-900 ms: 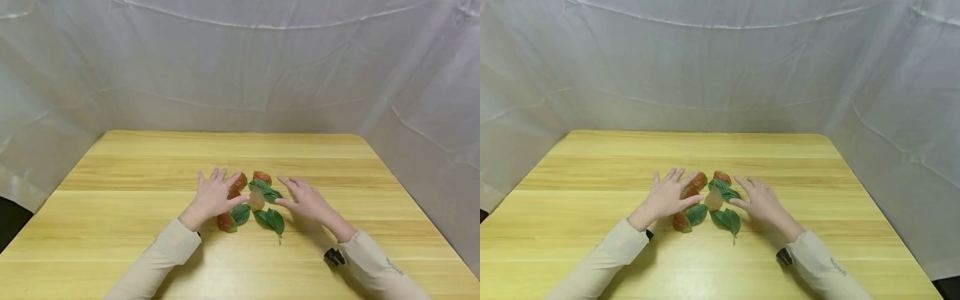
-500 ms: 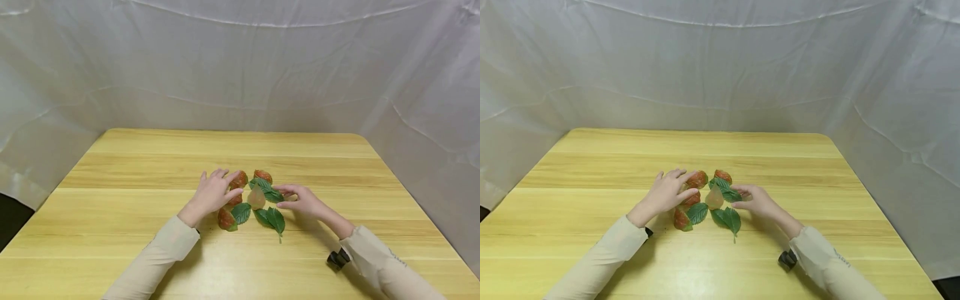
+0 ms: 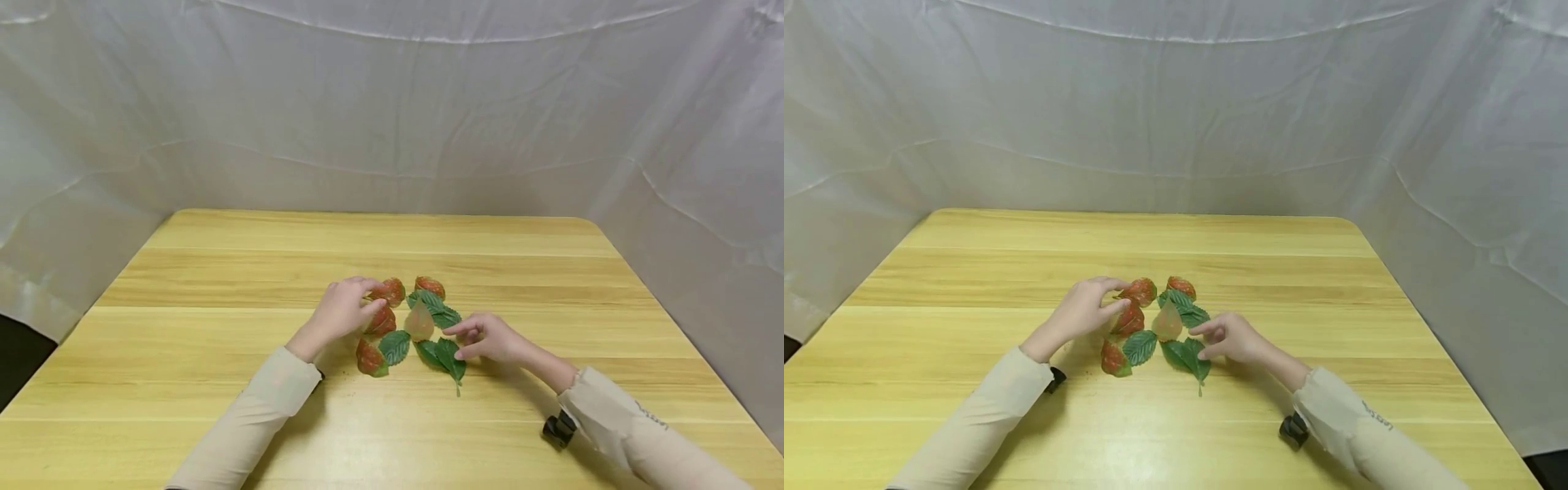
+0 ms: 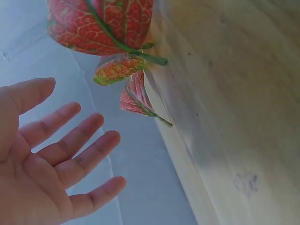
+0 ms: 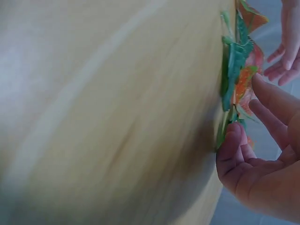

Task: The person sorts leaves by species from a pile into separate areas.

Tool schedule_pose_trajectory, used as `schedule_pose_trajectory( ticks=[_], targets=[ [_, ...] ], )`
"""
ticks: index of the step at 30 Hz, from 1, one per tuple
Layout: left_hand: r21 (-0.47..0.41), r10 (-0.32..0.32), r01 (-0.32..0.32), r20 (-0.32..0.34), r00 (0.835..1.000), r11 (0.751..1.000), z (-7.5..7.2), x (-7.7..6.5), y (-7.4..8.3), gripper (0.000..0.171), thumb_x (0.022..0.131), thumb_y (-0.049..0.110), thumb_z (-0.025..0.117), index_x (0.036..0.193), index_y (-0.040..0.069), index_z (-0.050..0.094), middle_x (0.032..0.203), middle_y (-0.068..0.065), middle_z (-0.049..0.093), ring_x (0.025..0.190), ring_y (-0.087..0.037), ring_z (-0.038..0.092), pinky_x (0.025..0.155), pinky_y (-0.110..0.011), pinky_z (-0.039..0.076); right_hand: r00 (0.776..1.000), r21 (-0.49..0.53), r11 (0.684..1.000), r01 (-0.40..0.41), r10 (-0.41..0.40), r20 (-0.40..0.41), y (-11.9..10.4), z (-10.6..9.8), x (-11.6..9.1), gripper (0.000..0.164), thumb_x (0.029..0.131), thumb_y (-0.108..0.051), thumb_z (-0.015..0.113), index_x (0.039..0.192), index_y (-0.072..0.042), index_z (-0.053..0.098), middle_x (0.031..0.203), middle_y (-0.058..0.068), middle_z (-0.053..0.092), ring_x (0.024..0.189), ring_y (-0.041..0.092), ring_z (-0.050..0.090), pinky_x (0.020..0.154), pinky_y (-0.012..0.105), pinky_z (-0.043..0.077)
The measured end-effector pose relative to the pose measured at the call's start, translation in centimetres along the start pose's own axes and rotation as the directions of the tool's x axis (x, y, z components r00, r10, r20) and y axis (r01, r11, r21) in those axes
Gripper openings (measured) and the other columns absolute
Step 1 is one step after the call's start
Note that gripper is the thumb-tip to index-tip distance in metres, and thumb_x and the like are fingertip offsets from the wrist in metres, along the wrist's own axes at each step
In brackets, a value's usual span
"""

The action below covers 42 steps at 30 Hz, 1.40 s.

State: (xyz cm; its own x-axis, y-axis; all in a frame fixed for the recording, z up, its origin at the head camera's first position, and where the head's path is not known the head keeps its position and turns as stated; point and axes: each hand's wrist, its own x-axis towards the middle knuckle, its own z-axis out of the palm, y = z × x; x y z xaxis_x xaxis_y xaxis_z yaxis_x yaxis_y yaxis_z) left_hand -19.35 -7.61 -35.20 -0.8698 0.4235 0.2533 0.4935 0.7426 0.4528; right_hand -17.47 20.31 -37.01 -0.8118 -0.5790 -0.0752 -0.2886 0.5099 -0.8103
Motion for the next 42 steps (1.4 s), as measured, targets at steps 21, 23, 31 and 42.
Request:
schedule_pose_trajectory(
  ticks=[21,23,31,42],
  targets=[
    [-0.377,-0.074,0.11,0.11,0.991,0.92,-0.3,2.1,-2.0,0.025,0.089,0.01,0.054,0.11,0.0,0.061,0.103,-0.011,0.062,0.096,-0.024,0.054,0.083,-0.038,0.043,1.0,-0.132,0.991,0.007,-0.005,0.017,0.6,0.6,-0.2,0.038,0.067,-0.002,0.074,0.103,0.004,0.065,0.075,0.003,0.049,0.063,0.013,0.04,0.053,0.022,0.038],
    [-0.394,-0.074,0.116,0.121,0.99,0.912,-0.3,2.4,-2.2,0.024,0.09,0.01,0.053,0.11,-0.001,0.061,0.104,-0.012,0.061,0.096,-0.025,0.054,0.082,-0.038,0.044,1.0,-0.133,0.991,0.009,-0.007,0.015,0.6,0.7,-0.2,0.038,0.067,-0.001,0.074,0.103,0.004,0.065,0.074,0.003,0.049,0.063,0.013,0.04,0.053,0.022,0.037],
    [-0.491,-0.077,0.167,0.199,0.977,0.855,-0.5,3.4,-3.1,0.027,0.091,0.007,0.051,0.114,-0.002,0.058,0.112,-0.016,0.058,0.102,-0.026,0.053,0.085,-0.037,0.043,1.0,-0.148,0.989,0.007,-0.004,0.019,0.6,0.7,-0.1,0.038,0.067,-0.002,0.074,0.104,0.003,0.065,0.075,0.003,0.049,0.064,0.013,0.04,0.054,0.022,0.038],
    [-0.494,-0.072,0.217,0.296,0.952,0.842,0.1,4.9,-3.4,0.027,0.09,0.006,0.05,0.115,-0.002,0.058,0.114,-0.016,0.057,0.105,-0.028,0.05,0.088,-0.038,0.04,0.999,-0.155,0.988,0.009,-0.004,0.033,0.6,0.7,0.0,0.037,0.068,-0.002,0.074,0.104,0.003,0.065,0.076,0.003,0.049,0.064,0.013,0.039,0.054,0.022,0.038]
  ],
)
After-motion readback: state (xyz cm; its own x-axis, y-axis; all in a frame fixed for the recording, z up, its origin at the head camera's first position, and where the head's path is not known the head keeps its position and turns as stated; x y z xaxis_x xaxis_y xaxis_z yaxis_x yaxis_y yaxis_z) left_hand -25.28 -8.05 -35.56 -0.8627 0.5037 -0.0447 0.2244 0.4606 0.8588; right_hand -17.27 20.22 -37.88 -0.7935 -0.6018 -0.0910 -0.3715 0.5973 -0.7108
